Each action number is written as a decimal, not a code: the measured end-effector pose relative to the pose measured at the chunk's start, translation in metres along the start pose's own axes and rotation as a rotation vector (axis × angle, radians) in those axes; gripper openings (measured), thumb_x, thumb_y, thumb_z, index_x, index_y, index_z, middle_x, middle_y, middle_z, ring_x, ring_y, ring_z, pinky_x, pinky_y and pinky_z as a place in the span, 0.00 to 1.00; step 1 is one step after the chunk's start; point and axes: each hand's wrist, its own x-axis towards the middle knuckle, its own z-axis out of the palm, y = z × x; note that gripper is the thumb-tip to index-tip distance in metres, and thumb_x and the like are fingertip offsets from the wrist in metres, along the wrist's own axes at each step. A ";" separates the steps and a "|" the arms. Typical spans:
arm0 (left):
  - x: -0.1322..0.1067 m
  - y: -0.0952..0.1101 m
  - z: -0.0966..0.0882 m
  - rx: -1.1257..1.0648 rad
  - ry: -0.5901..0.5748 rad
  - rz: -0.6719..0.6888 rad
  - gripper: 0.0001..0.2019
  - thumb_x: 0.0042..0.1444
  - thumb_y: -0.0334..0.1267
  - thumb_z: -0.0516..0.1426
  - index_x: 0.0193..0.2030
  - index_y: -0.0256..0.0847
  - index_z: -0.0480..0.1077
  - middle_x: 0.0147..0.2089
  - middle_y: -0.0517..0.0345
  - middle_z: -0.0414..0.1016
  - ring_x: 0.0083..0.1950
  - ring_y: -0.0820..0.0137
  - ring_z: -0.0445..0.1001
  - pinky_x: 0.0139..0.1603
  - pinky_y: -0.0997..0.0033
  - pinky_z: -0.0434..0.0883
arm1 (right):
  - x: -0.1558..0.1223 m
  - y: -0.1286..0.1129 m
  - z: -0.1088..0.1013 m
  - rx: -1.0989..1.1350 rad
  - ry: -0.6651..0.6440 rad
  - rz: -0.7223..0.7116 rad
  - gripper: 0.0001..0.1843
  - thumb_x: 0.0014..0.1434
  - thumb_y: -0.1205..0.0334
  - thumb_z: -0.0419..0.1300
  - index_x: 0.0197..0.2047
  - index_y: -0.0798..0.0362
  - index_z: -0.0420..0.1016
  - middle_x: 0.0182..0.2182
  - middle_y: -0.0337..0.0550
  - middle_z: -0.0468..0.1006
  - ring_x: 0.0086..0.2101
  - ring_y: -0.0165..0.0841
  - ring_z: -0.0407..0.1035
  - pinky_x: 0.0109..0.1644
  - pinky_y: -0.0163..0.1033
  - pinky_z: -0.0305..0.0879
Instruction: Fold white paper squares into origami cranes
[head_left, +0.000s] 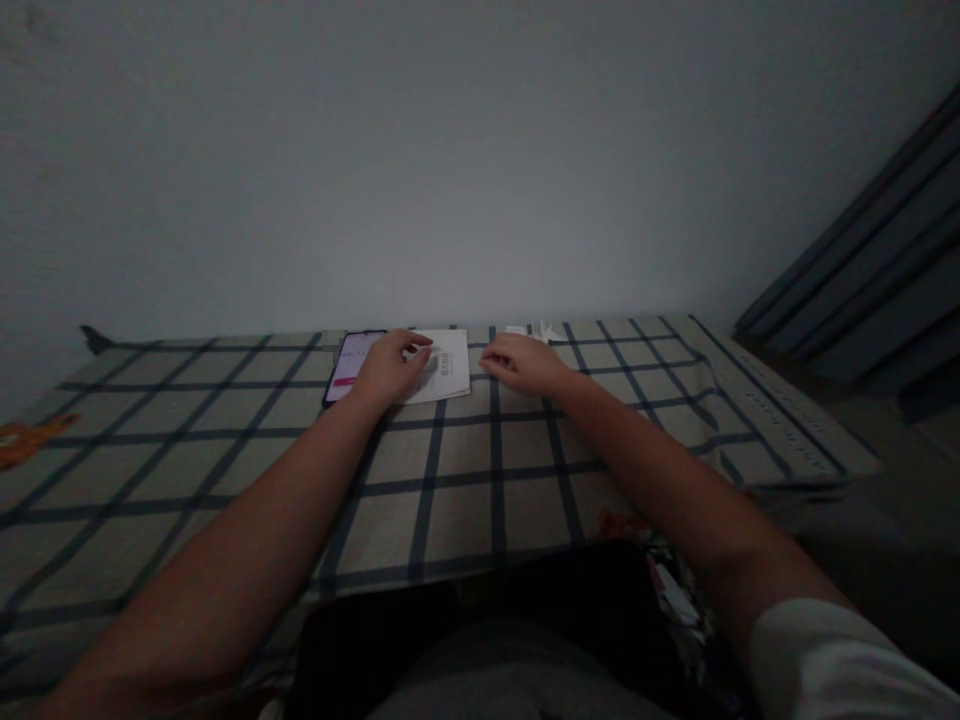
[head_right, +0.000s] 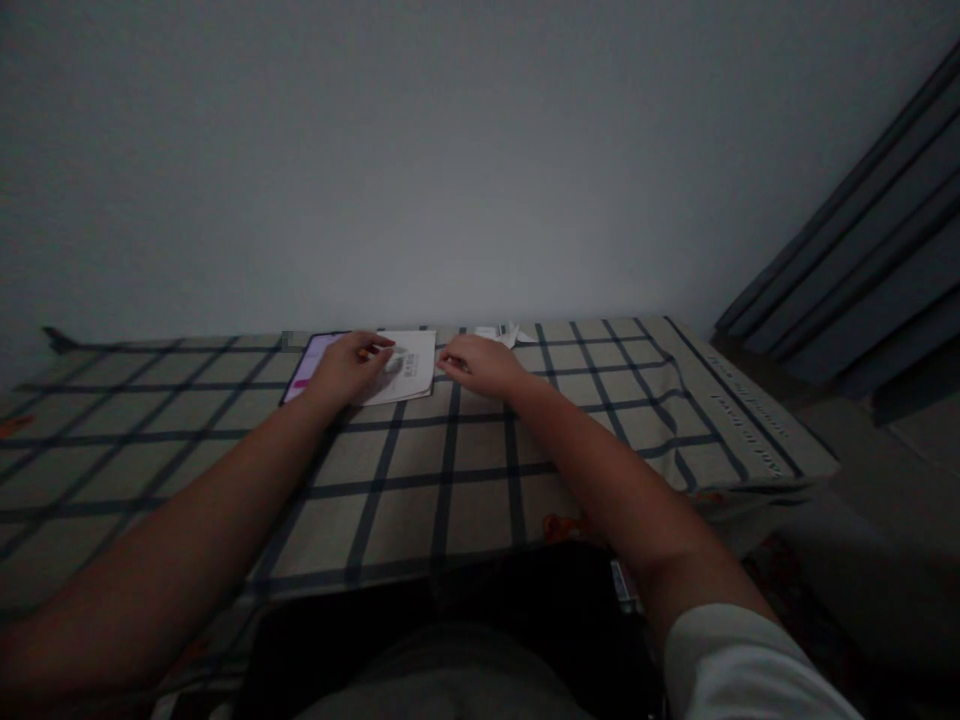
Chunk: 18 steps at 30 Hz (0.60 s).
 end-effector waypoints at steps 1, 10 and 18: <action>0.000 0.000 0.001 -0.004 0.006 -0.004 0.14 0.58 0.43 0.59 0.46 0.40 0.80 0.46 0.46 0.80 0.41 0.62 0.76 0.46 0.65 0.71 | 0.005 -0.010 0.005 0.003 -0.081 -0.092 0.16 0.70 0.54 0.54 0.47 0.54 0.79 0.45 0.49 0.79 0.46 0.37 0.70 0.48 0.39 0.61; -0.003 0.005 -0.002 -0.021 0.046 0.018 0.15 0.59 0.41 0.58 0.48 0.37 0.79 0.48 0.47 0.80 0.42 0.63 0.77 0.45 0.67 0.72 | 0.028 -0.029 0.042 -0.213 -0.232 -0.166 0.21 0.73 0.55 0.50 0.54 0.53 0.81 0.48 0.53 0.80 0.49 0.42 0.71 0.47 0.43 0.63; -0.008 0.021 -0.006 -0.084 0.073 0.092 0.15 0.61 0.42 0.56 0.49 0.38 0.77 0.48 0.49 0.78 0.43 0.65 0.76 0.43 0.68 0.72 | 0.030 -0.012 0.055 0.293 0.027 0.114 0.08 0.63 0.61 0.65 0.38 0.57 0.83 0.41 0.49 0.82 0.44 0.34 0.73 0.51 0.38 0.64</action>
